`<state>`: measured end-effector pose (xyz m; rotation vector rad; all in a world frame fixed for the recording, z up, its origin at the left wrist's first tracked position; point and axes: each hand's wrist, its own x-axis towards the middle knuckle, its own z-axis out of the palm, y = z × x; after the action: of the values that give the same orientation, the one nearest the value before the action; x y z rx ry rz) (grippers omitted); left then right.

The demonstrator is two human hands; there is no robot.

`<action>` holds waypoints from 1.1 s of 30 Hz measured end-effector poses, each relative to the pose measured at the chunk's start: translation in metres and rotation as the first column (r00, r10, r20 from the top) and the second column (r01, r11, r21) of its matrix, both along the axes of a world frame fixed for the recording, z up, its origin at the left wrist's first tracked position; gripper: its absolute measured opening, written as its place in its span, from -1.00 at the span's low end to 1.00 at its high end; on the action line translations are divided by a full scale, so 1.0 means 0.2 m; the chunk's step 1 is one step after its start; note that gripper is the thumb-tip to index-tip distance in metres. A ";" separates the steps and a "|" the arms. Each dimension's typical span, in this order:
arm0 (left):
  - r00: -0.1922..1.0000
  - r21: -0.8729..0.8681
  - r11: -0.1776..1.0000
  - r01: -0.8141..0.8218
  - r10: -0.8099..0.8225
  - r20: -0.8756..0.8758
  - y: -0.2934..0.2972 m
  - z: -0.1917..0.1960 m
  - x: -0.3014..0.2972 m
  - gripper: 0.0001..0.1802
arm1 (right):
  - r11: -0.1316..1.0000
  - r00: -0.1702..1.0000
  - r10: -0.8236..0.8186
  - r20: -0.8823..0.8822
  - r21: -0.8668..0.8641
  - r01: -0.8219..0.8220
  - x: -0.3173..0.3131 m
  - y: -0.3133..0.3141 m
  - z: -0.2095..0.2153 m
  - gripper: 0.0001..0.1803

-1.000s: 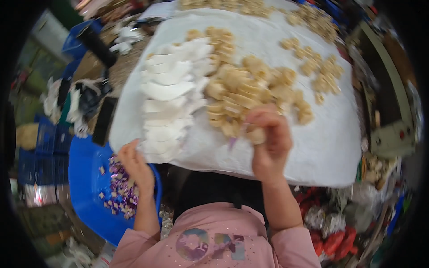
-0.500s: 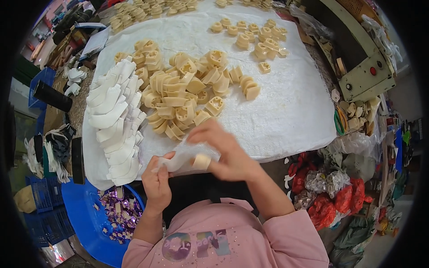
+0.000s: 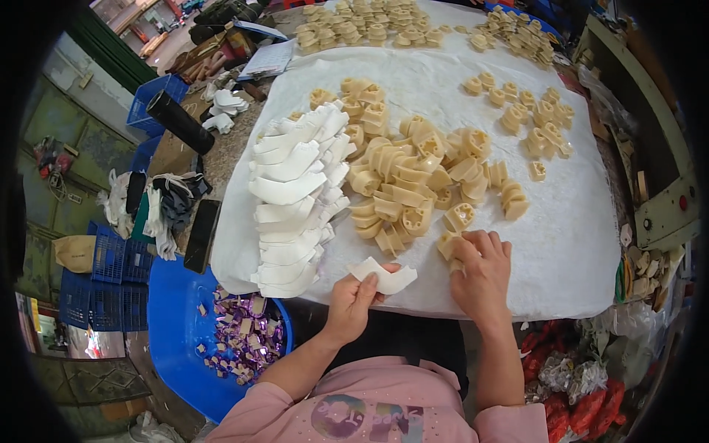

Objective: Assembling small decorative purple pieces onto beige shoe sole or heel components.

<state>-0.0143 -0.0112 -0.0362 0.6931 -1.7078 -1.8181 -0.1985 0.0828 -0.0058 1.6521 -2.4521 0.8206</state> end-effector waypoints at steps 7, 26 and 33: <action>0.998 -0.044 0.997 0.058 -0.056 0.037 -0.02 0.00 -0.03 -0.61 | 0.997 0.981 -0.079 -0.177 -0.036 0.074 -0.08 0.09 0.00 -0.56; 0.899 -0.087 0.949 0.303 -0.315 -0.303 0.07 -0.07 -0.36 -0.61 | 0.985 0.978 0.077 -0.196 -0.135 -0.105 -0.10 0.03 -0.08 -0.70; 0.927 -0.432 0.869 0.243 -0.340 -0.161 0.16 -0.08 -0.44 -0.62 | 0.956 0.968 0.052 0.245 -0.293 0.023 -0.15 0.10 -0.16 -0.63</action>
<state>-0.1022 0.0203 -0.0527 0.0418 -2.0197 -1.5736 -0.2278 0.1023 -0.0372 1.5413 -2.3189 1.3974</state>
